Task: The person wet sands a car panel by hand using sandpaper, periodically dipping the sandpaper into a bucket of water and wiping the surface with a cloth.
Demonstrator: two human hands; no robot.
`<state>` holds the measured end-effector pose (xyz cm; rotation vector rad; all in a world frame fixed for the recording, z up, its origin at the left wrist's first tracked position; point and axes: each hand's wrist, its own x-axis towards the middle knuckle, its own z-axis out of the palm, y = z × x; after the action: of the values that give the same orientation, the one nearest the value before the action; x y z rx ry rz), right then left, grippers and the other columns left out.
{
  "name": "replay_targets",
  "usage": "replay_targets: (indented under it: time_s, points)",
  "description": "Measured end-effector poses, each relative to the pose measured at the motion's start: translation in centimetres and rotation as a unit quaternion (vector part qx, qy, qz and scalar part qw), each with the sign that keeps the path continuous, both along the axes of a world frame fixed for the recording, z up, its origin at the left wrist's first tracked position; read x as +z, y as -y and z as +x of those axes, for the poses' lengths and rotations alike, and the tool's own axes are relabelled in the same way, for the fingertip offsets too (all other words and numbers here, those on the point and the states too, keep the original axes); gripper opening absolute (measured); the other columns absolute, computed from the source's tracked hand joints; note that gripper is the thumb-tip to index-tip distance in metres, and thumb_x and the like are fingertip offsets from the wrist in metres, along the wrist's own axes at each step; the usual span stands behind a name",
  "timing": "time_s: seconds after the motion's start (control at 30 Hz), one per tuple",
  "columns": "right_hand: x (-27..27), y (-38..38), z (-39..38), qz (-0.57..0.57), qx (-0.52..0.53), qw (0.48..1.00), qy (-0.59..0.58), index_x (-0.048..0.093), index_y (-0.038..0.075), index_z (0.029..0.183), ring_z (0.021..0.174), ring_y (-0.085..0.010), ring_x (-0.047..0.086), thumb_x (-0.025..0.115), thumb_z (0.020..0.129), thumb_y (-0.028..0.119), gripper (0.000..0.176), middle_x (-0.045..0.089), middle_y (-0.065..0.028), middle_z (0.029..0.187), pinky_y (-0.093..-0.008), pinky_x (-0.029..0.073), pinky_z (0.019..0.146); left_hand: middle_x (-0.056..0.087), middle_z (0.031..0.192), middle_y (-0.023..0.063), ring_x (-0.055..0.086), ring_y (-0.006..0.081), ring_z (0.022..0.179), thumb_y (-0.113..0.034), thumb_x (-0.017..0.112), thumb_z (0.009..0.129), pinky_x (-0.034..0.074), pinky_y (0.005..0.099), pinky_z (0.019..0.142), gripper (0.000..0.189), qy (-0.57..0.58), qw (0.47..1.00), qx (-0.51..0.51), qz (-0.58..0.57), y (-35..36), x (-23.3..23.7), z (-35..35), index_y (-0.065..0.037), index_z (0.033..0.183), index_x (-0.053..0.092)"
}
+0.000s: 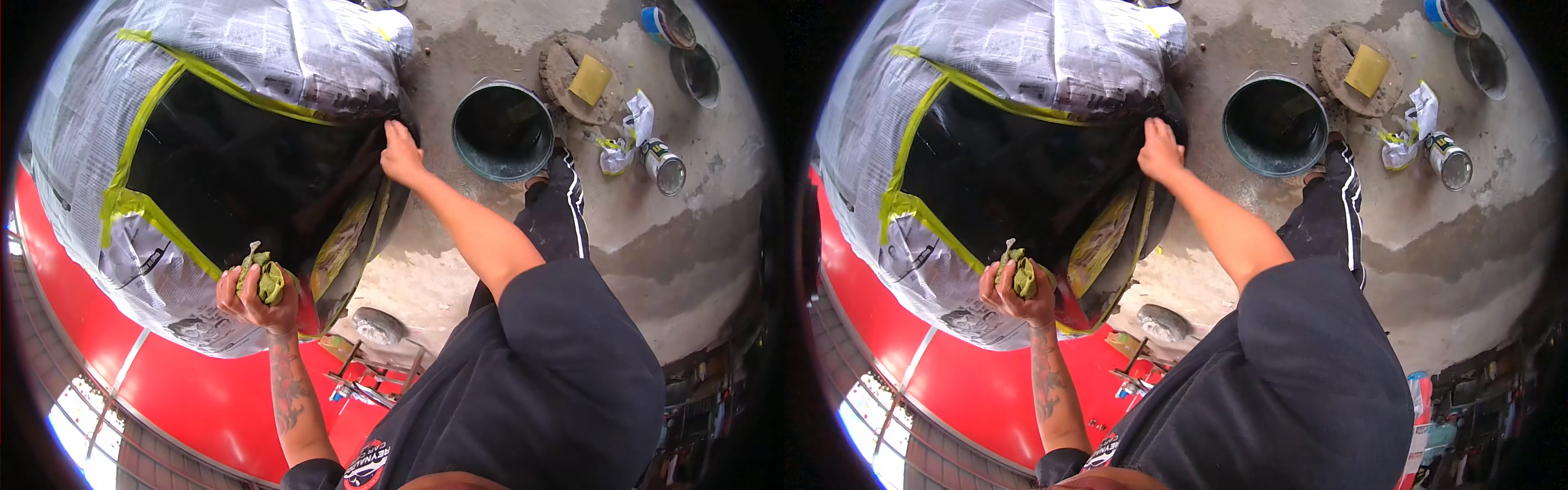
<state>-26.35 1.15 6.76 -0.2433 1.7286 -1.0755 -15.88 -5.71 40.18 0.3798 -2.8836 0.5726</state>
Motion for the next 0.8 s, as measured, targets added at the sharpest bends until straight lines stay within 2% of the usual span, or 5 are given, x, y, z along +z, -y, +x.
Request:
replay_targets:
  time_s: [0.1,0.23,0.4,0.67,0.8]
  points:
    - [2.2,-1.1,1.4,-0.130,-0.024,0.991,-0.032,0.022,0.001,0.162,0.153,-0.0384,0.029,0.050,0.088,0.003,0.079,0.025,-0.0215,0.167,-0.0471,0.033,0.121,0.061,0.114,0.0097,0.058,0.0330,0.110,-0.014,0.082,0.075,0.047,0.0521,0.098,0.038,-0.004,1.000,0.004,0.003,0.0,0.0,-0.1,-0.014,0.108,0.065]
    - [2.5,-1.1,1.3,-0.106,-0.005,0.993,-0.047,0.020,0.000,0.162,0.153,-0.0423,0.028,0.051,0.087,0.001,0.081,0.025,-0.0272,0.166,-0.0457,0.031,0.123,0.062,0.114,0.0112,0.058,0.0334,0.110,-0.012,0.083,0.075,0.047,0.0514,0.098,0.038,-0.009,1.000,0.001,-0.002,0.0,0.0,-0.2,-0.012,0.109,0.065]
    - [13.7,-1.7,-0.7,-0.327,-0.039,0.936,-0.123,0.020,0.005,0.164,0.155,-0.0407,0.027,0.057,0.084,0.000,0.088,0.022,-0.0217,0.169,-0.0563,0.031,0.121,0.062,0.111,0.0118,0.059,0.0328,0.107,-0.011,0.082,0.073,0.046,0.0503,0.094,0.037,-0.004,1.000,0.007,0.019,-0.2,0.2,0.0,-0.012,0.105,0.064]
    - [15.2,-2.2,0.3,-0.293,-0.021,0.946,-0.138,0.015,0.009,0.166,0.157,-0.0404,0.021,0.056,0.085,-0.001,0.091,0.016,-0.0163,0.172,-0.0627,0.026,0.121,0.060,0.102,0.0082,0.058,0.0331,0.099,-0.021,0.083,0.068,0.046,0.0505,0.089,0.035,0.009,0.999,0.036,0.036,0.3,0.7,-0.6,-0.015,0.096,0.064]
    - [16.8,-5.3,2.6,-0.335,0.047,0.927,-0.161,0.010,0.009,0.167,0.158,-0.0411,0.016,0.059,0.096,0.017,0.086,0.010,-0.0158,0.173,-0.0659,0.024,0.120,0.062,0.102,0.0087,0.058,0.0342,0.098,-0.022,0.084,0.067,0.045,0.0504,0.089,0.034,0.026,0.997,0.051,0.049,0.1,1.4,-0.6,-0.013,0.093,0.064]
